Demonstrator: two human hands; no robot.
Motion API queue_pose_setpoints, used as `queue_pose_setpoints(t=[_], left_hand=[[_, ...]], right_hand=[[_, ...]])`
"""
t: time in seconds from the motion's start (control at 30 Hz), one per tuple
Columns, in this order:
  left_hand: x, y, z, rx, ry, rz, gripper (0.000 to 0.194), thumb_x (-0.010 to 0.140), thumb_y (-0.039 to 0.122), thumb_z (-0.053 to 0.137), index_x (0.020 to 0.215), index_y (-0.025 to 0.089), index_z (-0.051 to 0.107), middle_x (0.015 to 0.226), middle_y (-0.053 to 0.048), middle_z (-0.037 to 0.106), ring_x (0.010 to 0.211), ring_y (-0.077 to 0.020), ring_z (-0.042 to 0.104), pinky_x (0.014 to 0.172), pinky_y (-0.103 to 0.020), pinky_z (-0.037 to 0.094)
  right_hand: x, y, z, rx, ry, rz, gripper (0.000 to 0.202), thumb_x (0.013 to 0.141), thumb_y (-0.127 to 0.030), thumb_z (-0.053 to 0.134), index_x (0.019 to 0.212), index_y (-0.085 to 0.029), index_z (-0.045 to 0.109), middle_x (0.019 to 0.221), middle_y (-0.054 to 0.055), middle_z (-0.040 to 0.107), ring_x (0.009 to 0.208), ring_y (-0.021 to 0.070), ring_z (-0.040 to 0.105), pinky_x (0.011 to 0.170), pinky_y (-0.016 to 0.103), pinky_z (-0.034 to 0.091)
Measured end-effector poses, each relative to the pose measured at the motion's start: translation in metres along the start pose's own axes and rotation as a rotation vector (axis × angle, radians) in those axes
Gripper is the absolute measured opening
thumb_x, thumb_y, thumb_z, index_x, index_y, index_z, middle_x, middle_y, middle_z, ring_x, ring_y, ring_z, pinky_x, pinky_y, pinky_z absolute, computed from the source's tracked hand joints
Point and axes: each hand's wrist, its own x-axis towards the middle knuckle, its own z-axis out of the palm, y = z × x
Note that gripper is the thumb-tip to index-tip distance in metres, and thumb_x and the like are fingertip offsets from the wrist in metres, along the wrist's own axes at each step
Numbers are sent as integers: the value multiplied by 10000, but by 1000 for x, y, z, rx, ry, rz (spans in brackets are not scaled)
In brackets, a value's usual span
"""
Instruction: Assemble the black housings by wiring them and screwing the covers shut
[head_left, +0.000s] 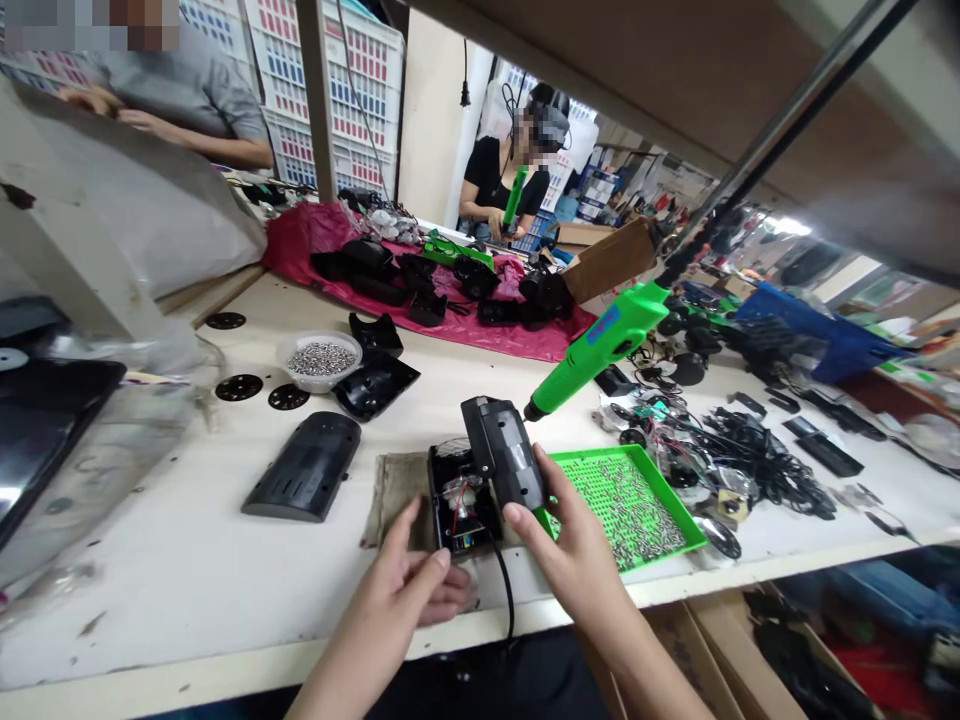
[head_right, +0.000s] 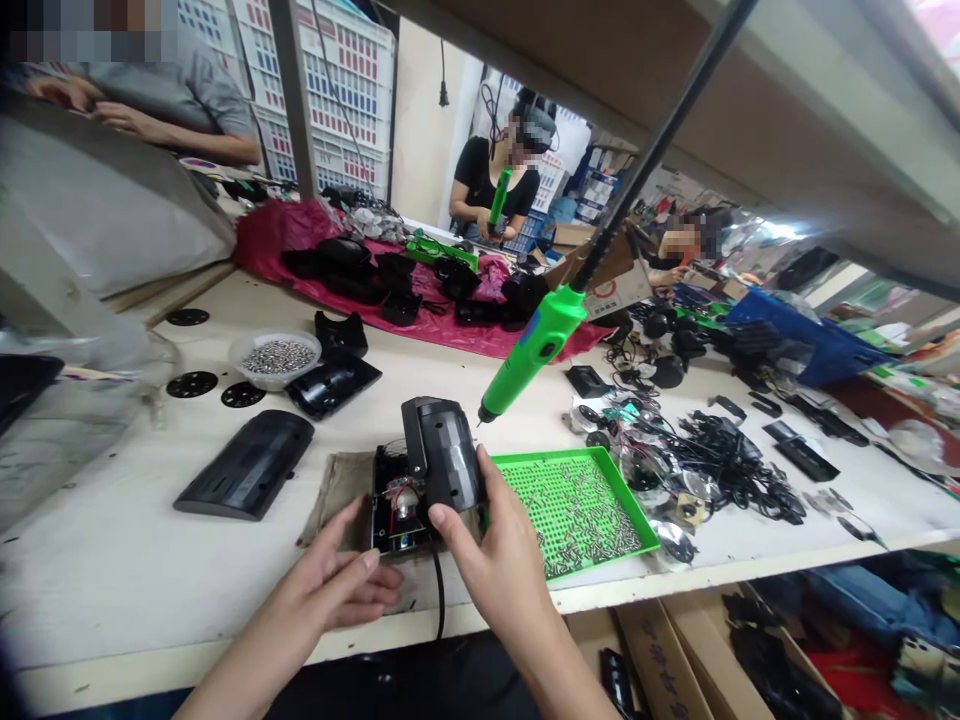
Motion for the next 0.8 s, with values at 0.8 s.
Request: queue_pose_setpoints(t=[0.8], left_hand=[[29, 27, -20, 95, -5, 48, 706, 716, 477, 710, 1302, 140, 506, 1072, -122, 663, 932, -263, 667, 818, -423, 572]], right_hand=[[-22, 1, 29, 490, 113, 76, 525, 882, -514, 571, 1308, -223, 475, 1351, 130, 571, 1233, 259, 563, 1005, 407, 500]])
